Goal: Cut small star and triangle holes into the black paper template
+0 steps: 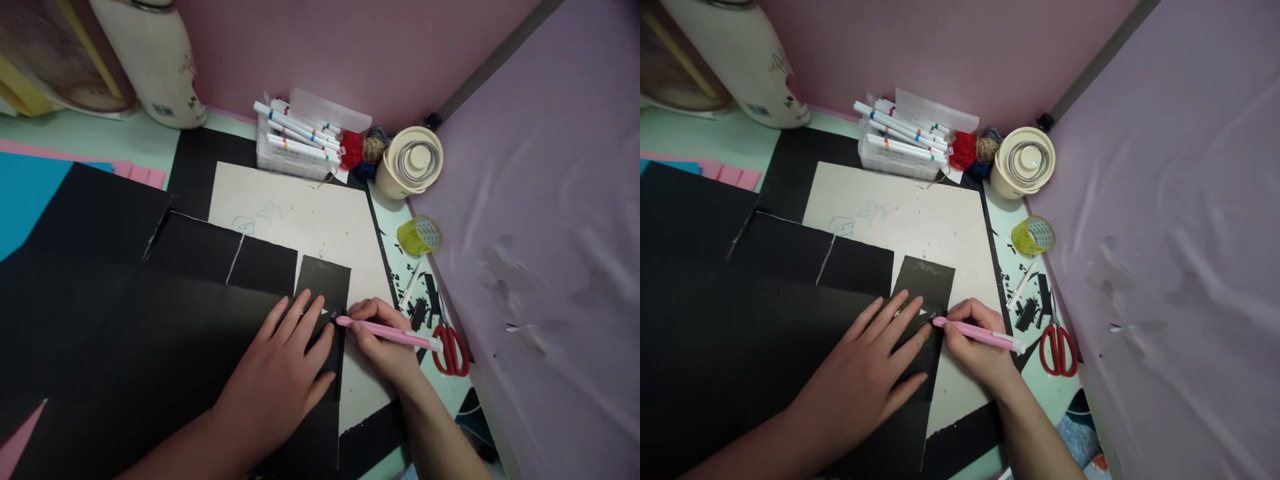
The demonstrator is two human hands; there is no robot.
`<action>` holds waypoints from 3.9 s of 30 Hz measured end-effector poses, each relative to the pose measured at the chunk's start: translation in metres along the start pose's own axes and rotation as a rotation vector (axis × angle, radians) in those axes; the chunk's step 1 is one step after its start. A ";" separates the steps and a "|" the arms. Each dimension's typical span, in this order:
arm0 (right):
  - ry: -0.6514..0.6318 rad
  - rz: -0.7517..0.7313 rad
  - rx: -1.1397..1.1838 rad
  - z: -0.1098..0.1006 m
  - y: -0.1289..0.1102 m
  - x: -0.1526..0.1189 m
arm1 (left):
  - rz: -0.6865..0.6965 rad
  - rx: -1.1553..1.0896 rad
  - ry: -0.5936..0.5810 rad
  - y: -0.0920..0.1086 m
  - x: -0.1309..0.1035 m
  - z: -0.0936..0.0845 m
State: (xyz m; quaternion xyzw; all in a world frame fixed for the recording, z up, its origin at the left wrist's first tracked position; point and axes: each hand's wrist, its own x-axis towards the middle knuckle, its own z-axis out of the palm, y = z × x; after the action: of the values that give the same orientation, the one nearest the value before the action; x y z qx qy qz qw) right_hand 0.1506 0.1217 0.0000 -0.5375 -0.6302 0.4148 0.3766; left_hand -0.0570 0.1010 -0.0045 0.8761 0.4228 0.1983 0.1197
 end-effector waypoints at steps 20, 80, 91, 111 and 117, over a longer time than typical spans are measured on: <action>0.009 0.047 -0.064 0.002 -0.005 0.001 | 0.001 -0.007 -0.019 0.000 0.001 0.000; 0.051 0.001 -0.069 0.002 0.004 0.000 | -0.010 0.007 -0.017 0.000 -0.001 0.001; 0.050 -0.022 -0.118 0.000 -0.001 -0.003 | -0.011 0.066 -0.066 0.001 -0.002 0.001; -0.247 -0.446 -0.505 -0.016 -0.020 0.026 | 0.000 0.067 -0.030 0.000 -0.005 0.003; -0.381 -0.523 -0.616 -0.013 -0.021 0.036 | -0.015 0.048 -0.033 0.002 -0.005 0.001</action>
State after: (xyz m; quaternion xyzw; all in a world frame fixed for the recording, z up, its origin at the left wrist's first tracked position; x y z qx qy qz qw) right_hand 0.1498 0.1567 0.0253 -0.3610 -0.8973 0.1903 0.1682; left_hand -0.0579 0.0956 -0.0062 0.8787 0.4321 0.1725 0.1072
